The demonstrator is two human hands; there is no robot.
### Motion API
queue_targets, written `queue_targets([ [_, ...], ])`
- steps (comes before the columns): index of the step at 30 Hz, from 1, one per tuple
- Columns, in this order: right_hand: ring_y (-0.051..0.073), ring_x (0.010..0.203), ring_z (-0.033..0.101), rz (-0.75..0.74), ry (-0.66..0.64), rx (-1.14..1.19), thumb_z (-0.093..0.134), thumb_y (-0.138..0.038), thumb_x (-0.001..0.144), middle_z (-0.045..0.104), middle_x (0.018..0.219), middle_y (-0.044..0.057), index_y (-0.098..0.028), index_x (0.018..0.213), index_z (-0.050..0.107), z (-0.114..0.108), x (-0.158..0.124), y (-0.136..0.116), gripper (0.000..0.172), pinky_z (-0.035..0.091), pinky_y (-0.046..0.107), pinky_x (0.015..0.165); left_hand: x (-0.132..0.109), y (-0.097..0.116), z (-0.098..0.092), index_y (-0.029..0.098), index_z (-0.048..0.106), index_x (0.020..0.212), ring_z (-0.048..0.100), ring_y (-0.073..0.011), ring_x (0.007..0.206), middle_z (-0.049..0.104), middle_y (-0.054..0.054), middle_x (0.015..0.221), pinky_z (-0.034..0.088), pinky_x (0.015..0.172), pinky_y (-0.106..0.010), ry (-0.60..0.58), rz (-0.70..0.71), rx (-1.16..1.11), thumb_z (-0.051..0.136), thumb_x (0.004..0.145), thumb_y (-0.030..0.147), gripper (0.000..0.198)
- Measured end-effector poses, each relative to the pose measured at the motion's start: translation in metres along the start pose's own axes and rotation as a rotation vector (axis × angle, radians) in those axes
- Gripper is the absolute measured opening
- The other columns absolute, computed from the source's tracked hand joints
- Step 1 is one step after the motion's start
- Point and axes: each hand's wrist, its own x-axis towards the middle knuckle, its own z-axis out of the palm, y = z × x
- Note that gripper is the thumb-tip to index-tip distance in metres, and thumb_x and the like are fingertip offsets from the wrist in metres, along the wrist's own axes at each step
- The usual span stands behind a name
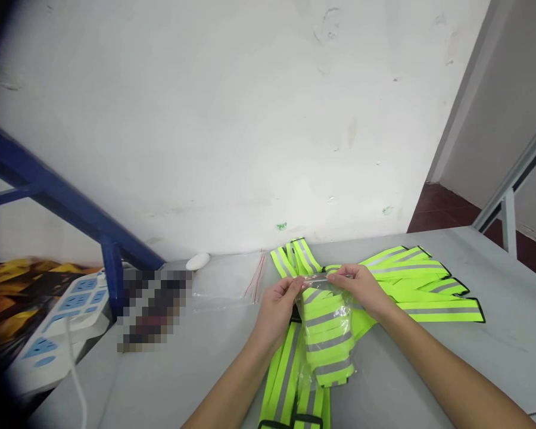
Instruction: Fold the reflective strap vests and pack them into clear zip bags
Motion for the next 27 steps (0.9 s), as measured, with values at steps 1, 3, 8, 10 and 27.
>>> queue_targets([
  [1,0.011,0.059,0.042,-0.001,-0.001,-0.01,0.072,-0.053,0.071,0.049,0.059,-0.005,-0.019,0.063,0.059,-0.001,0.0,0.0,0.037,0.032,0.025,0.06,0.0,-0.002,0.001,0.015,0.07,0.076,0.063,-0.0211,0.08,0.072,-0.006,0.08,0.047,0.074,-0.03,0.005,0.011,-0.024,0.068,0.073,0.054,0.039],
  [3,0.013,0.063,0.046,0.001,-0.035,-0.049,0.069,-0.055,0.074,0.054,0.063,-0.003,-0.019,0.069,0.065,-0.003,0.001,0.0,0.036,0.034,0.026,0.062,0.001,-0.005,0.001,0.016,0.07,0.078,0.063,-0.0203,0.08,0.072,-0.006,0.082,0.047,0.073,-0.029,-0.003,0.011,-0.072,0.069,0.072,0.054,0.039],
  [8,0.018,0.069,0.053,0.075,-0.184,-0.178,0.073,-0.054,0.07,0.066,0.073,0.003,-0.018,0.079,0.074,-0.007,-0.001,0.0,0.037,0.038,0.03,0.065,0.001,-0.002,0.002,0.016,0.072,0.083,0.064,-0.0201,0.083,0.073,-0.007,0.088,0.048,0.075,-0.029,-0.054,-0.043,-0.106,0.067,0.075,0.053,0.038],
  [10,0.019,0.069,0.055,0.071,-0.185,-0.16,0.071,-0.055,0.071,0.068,0.074,0.004,-0.017,0.077,0.074,-0.004,-0.003,0.001,0.038,0.04,0.031,0.065,-0.001,0.001,0.003,0.016,0.073,0.086,0.065,-0.0216,0.086,0.074,-0.008,0.092,0.049,0.077,-0.03,-0.129,-0.08,-0.082,0.07,0.073,0.05,0.036],
  [27,0.024,0.085,0.065,-0.077,-0.075,-0.026,0.07,-0.049,0.074,0.074,0.085,0.007,-0.019,0.077,0.076,0.009,-0.008,-0.001,0.031,0.047,0.035,0.079,0.001,0.011,-0.004,0.015,0.075,0.081,0.066,-0.02,0.078,0.075,-0.007,0.084,0.05,0.071,-0.028,-0.12,-0.067,-0.025,0.076,0.068,0.045,0.032],
])
